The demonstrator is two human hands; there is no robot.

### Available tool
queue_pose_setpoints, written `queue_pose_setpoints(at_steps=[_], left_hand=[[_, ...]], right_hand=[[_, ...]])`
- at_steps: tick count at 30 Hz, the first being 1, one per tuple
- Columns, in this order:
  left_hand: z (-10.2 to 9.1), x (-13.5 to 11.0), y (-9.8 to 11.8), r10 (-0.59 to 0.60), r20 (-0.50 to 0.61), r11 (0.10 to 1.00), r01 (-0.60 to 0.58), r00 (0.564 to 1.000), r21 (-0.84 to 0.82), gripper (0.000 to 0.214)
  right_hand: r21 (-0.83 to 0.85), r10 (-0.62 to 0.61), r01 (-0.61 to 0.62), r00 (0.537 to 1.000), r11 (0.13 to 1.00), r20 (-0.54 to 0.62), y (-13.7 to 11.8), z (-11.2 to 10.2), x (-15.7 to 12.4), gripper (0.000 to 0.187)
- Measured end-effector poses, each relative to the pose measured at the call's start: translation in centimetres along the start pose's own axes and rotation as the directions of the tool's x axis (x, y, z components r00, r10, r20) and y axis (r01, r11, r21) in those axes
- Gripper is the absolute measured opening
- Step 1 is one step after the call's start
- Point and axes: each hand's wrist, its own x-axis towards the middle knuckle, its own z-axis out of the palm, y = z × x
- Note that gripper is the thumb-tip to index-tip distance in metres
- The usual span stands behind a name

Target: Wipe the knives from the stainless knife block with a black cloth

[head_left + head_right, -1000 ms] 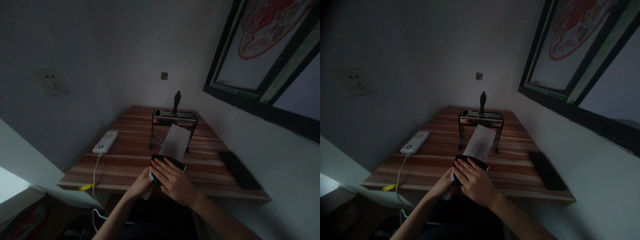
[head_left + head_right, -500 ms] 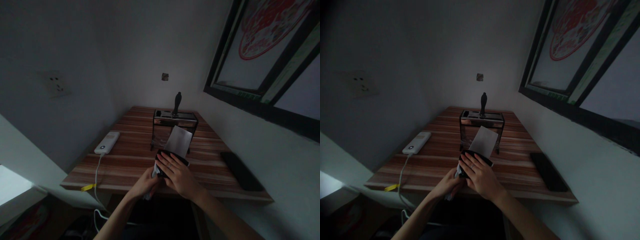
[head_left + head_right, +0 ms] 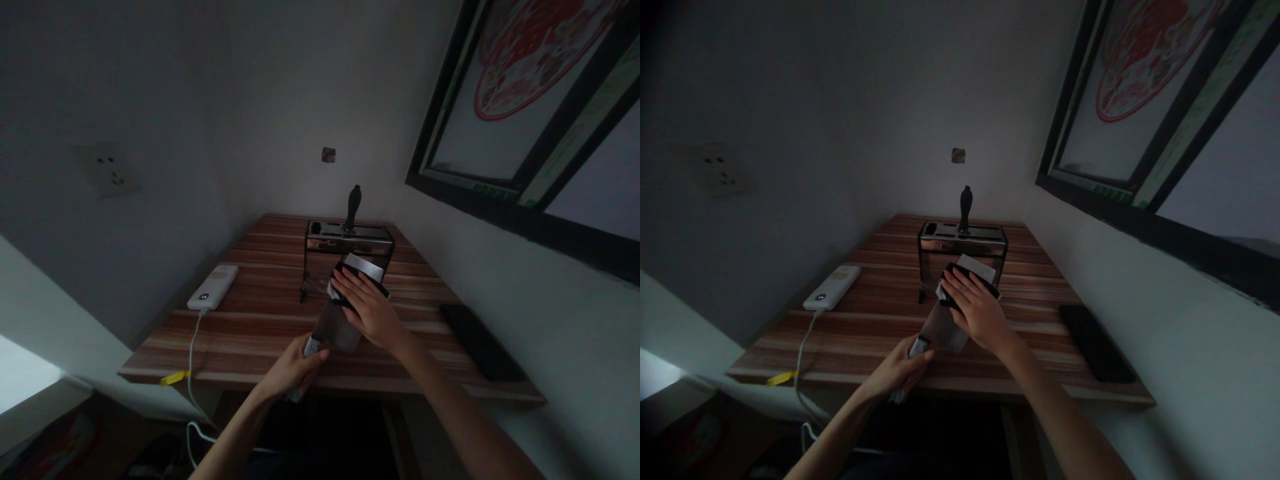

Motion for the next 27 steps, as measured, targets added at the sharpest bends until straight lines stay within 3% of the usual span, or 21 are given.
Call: queue_pose_setpoints(at_steps=[7,14,20,27], left_hand=[[0.1,-0.2,0.4,-0.026,0.031,1.000,0.025,0.999,0.014,0.026],[0.2,-0.3,0.6,-0.026,0.032,1.000,0.026,0.999,-0.005,0.025],[0.1,0.0,0.2,-0.027,-0.011,0.999,0.026,1.000,-0.024,0.027],[0.2,0.1,-0.3,-0.024,-0.107,0.999,0.021,0.994,-0.026,0.023]], right_hand=[[-0.038,0.031,-0.033,0.998,0.999,-0.047,2.5,-1.3,1.1,0.053],[-0.057,0.069,-0.074,0.993,0.996,-0.091,2.3,-1.5,1.2,0.052],[-0.012,0.018,-0.018,0.999,1.000,-0.030,-0.4,-0.3,0.2,0.052],[0.093,-0.051,0.042,0.994,0.995,0.093,-6.2,1.8,-2.5,0.059]])
